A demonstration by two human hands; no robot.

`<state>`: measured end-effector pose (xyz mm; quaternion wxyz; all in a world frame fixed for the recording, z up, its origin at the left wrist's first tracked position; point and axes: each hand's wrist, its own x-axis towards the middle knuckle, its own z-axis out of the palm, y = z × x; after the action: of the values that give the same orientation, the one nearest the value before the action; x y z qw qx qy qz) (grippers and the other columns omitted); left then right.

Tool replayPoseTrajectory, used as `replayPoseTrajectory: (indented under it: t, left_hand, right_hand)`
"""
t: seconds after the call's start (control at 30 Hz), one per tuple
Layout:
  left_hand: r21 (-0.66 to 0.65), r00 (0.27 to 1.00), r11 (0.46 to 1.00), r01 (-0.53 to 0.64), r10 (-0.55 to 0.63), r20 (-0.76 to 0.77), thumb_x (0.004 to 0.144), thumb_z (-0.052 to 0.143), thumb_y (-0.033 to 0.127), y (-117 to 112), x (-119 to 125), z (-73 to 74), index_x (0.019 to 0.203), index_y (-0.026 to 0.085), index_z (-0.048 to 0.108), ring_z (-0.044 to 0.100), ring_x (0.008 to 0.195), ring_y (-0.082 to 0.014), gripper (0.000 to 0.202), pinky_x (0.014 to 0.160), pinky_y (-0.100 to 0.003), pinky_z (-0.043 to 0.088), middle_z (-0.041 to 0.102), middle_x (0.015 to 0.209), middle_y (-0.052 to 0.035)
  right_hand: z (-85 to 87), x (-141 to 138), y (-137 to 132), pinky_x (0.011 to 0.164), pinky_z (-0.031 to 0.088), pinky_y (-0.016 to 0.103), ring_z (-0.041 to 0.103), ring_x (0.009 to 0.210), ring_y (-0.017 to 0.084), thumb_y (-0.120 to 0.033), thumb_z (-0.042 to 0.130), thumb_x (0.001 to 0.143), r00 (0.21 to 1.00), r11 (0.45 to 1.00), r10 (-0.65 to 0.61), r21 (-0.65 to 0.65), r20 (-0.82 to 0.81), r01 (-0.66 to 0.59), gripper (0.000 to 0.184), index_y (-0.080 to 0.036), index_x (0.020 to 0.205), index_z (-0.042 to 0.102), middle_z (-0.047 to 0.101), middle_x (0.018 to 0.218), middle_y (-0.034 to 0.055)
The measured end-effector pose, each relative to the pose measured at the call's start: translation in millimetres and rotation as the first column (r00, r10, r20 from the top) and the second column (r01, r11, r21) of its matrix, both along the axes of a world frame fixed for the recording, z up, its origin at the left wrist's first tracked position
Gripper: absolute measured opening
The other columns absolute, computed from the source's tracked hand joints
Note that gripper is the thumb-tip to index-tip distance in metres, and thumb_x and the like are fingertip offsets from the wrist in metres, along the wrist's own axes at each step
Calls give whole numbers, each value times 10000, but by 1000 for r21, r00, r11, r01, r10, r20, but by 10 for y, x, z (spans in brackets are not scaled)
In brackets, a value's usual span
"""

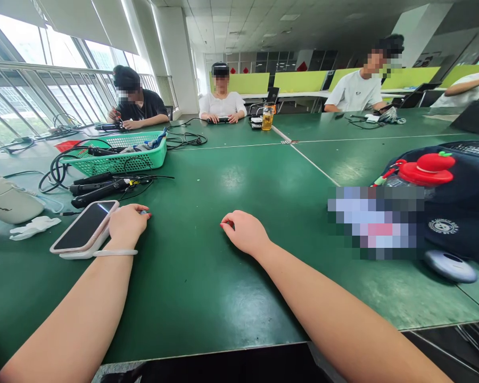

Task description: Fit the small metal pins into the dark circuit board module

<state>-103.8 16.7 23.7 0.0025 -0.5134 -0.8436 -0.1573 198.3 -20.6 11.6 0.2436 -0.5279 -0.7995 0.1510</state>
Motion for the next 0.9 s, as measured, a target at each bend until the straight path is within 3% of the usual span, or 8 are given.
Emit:
replayPoseTrajectory:
  t: [0.2, 0.43, 0.57, 0.77, 0.9]
  left_hand:
    - [51, 1000, 998, 21, -22, 11, 756, 589, 327, 15, 14, -15, 1006, 215, 708, 602, 963, -329, 299, 801, -419, 464, 697, 1002, -123]
    - [213, 998, 975, 62, -54, -44, 774, 585, 261, 57, 1, -86, 1073, 110, 669, 560, 1066, -271, 346, 933, -340, 413, 629, 1122, -172]
    - [129, 997, 988, 80, -78, -20, 847, 472, 321, 83, -8, -132, 1027, 111, 637, 542, 1080, -305, 322, 920, -393, 413, 631, 1062, -188]
    - [-6, 971, 971, 239, -239, 6, 892, 350, 247, 98, 170, -202, 1057, 92, 539, 447, 1206, -351, 295, 961, -485, 361, 573, 1136, -227]
    - [-40, 903, 903, 428, -426, 53, 879, 401, 234, -68, 570, -168, 967, 144, 540, 563, 1071, -274, 187, 909, -386, 425, 612, 1066, -170]
  right_hand:
    - [-10, 10, 10, 627, 407, 256, 544, 686, 124, -264, 488, 859, 1000, 1000, -5, 1, -6, 5, 185, -215, 806, 659, 622, 793, 9]
    - [-3, 3, 9, 649, 404, 255, 545, 713, 130, -263, 486, 859, 1000, 1000, 10, -27, -9, -10, 192, -206, 805, 661, 625, 809, 18]
    - [-2, 1, 9, 657, 404, 258, 546, 719, 133, -256, 490, 856, 1000, 999, 21, -49, -11, -21, 187, -206, 796, 660, 629, 815, 19]
    - [-26, 5, 33, 661, 412, 259, 545, 717, 131, -257, 497, 854, 996, 995, 74, -56, -41, -76, 182, -198, 802, 661, 637, 806, 18]
    - [-84, -9, 75, 646, 411, 257, 541, 686, 127, -239, 523, 836, 993, 990, 116, -79, -29, -118, 153, -194, 791, 663, 631, 759, 10]
